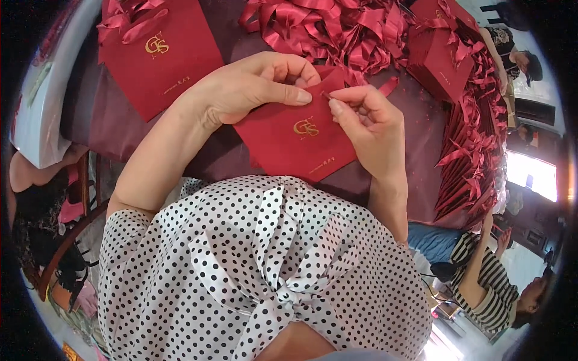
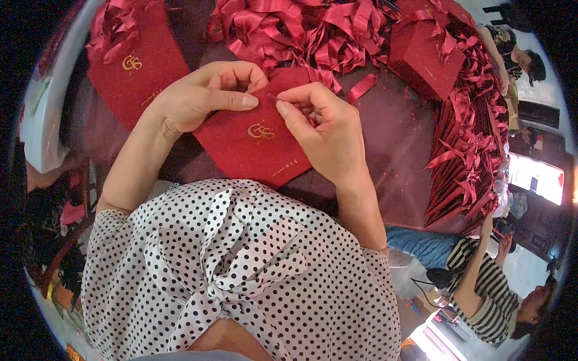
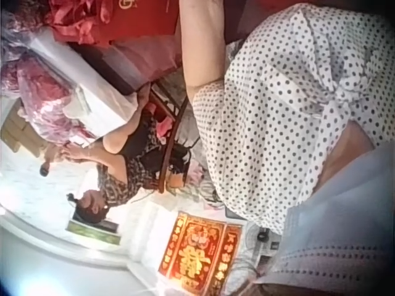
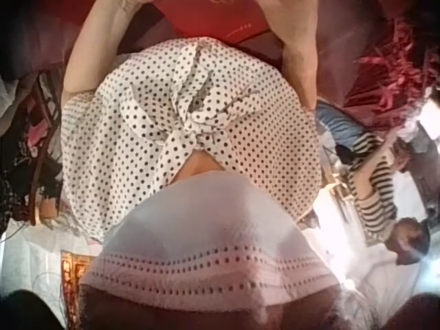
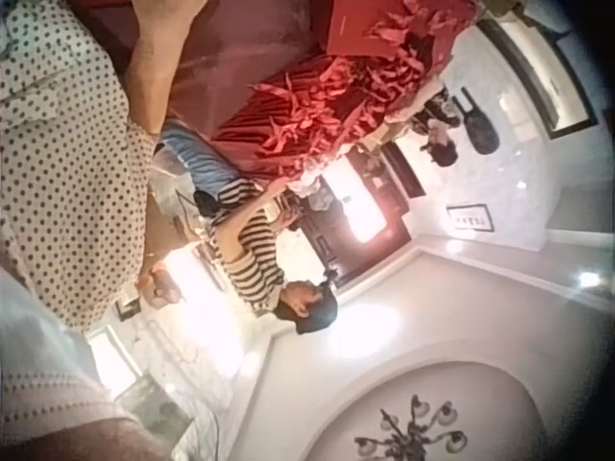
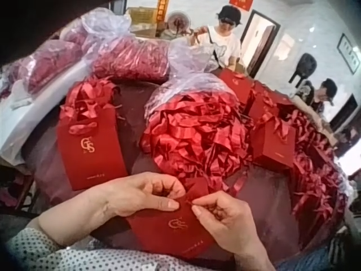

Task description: The person threads decorative ribbons into small red gift bags by hand at an assembly table.

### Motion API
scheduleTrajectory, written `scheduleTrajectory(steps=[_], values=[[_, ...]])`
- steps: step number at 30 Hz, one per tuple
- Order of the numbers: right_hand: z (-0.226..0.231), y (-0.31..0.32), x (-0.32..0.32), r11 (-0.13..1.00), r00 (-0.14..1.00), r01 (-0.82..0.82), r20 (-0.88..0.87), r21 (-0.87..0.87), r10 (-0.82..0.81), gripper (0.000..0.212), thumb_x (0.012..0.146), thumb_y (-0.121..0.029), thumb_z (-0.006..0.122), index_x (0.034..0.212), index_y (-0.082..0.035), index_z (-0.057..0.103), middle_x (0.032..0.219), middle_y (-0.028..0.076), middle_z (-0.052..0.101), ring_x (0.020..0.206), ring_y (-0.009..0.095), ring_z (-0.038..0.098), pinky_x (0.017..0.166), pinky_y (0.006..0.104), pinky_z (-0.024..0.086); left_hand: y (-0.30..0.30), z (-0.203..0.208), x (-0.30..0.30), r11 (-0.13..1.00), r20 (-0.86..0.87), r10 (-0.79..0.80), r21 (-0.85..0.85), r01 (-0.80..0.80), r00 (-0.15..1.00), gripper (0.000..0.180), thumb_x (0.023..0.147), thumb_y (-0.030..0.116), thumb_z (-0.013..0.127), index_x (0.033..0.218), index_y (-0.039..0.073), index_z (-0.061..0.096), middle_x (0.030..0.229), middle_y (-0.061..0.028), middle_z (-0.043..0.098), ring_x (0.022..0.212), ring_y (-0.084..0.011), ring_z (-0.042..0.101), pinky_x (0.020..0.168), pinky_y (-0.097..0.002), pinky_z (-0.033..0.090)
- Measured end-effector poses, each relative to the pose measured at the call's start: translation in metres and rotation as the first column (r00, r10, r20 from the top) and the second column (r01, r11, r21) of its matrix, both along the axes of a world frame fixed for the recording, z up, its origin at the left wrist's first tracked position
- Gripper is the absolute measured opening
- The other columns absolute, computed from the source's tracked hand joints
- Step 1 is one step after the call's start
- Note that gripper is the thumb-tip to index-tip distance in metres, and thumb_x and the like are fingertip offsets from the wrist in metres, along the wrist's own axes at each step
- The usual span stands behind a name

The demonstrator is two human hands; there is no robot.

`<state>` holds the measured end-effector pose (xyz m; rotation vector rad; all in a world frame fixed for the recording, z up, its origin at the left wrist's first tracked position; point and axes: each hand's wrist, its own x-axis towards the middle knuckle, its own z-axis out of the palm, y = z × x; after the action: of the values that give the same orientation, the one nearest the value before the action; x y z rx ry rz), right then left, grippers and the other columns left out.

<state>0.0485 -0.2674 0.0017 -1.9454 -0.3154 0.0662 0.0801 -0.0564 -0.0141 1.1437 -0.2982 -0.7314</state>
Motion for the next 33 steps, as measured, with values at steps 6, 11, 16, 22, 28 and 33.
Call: scheduleTrajectory(steps=[6,11,16,22,28,33], values=[[-0.004,-0.002,0.003,0.998,0.977,0.001,0.214,-0.067,0.014,0.008,0.081,-0.005,0.068,0.088,-0.001,0.065,0.070,0.004,0.063,0.060,0.006,0.055,0.054,0.0212,0.044,-0.002,0.001,0.002,1.000,-0.019,-0.007,0.022,0.008,1.000,0.014,0.084,0.010,0.067,0.090,0.006,0.055,0.080,0.0078,0.051,0.074,0.0021,0.046,0.065,-0.0129,0.036],[0.003,0.005,-0.001,0.994,0.998,0.028,0.064,-0.101,-0.022,0.007,0.080,-0.004,0.068,0.085,0.000,0.065,0.072,0.006,0.063,0.061,0.007,0.057,0.055,0.0237,0.045,-0.003,-0.005,0.000,0.993,0.052,0.071,0.095,-0.076,0.996,0.015,0.085,0.013,0.068,0.088,0.005,0.056,0.081,0.0079,0.052,0.076,0.0002,0.047,0.067,-0.0159,0.038],[0.004,0.006,0.000,0.996,0.997,0.049,0.063,-0.076,-0.044,0.006,0.080,-0.004,0.067,0.083,0.001,0.064,0.072,0.007,0.064,0.062,0.011,0.061,0.057,0.0262,0.048,-0.002,-0.007,0.001,0.979,0.216,0.079,0.170,-0.117,0.973,0.014,0.084,0.012,0.067,0.086,0.005,0.055,0.081,0.0070,0.051,0.076,-0.0010,0.045,0.068,-0.0168,0.037],[0.014,0.008,0.006,0.909,0.845,-0.030,0.475,-0.417,0.246,0.010,0.075,0.000,0.065,0.081,-0.001,0.057,0.073,0.010,0.057,0.067,0.026,0.060,0.061,0.0345,0.049,-0.007,-0.007,-0.004,0.933,0.462,0.092,0.269,-0.238,0.882,0.013,0.085,0.007,0.065,0.086,0.001,0.053,0.080,0.0051,0.050,0.078,-0.0039,0.043,0.070,-0.0190,0.037],[0.022,0.012,0.013,0.806,0.768,-0.037,0.500,-0.591,0.402,0.008,0.077,-0.005,0.062,0.081,-0.002,0.055,0.075,0.010,0.057,0.069,0.027,0.059,0.060,0.0370,0.048,-0.004,-0.007,-0.004,0.902,0.509,0.104,0.314,-0.297,0.854,0.012,0.085,0.005,0.064,0.086,-0.001,0.054,0.080,0.0040,0.052,0.079,-0.0042,0.044,0.070,-0.0198,0.038],[0.017,0.006,0.021,0.917,0.933,-0.153,0.253,-0.367,0.257,0.009,0.076,-0.004,0.061,0.081,-0.001,0.054,0.074,0.011,0.057,0.068,0.026,0.060,0.061,0.0380,0.048,-0.004,-0.002,-0.003,0.905,0.528,0.096,0.306,-0.294,0.844,0.011,0.086,0.005,0.063,0.086,-0.001,0.054,0.080,0.0034,0.053,0.078,-0.0042,0.045,0.069,-0.0201,0.039]])
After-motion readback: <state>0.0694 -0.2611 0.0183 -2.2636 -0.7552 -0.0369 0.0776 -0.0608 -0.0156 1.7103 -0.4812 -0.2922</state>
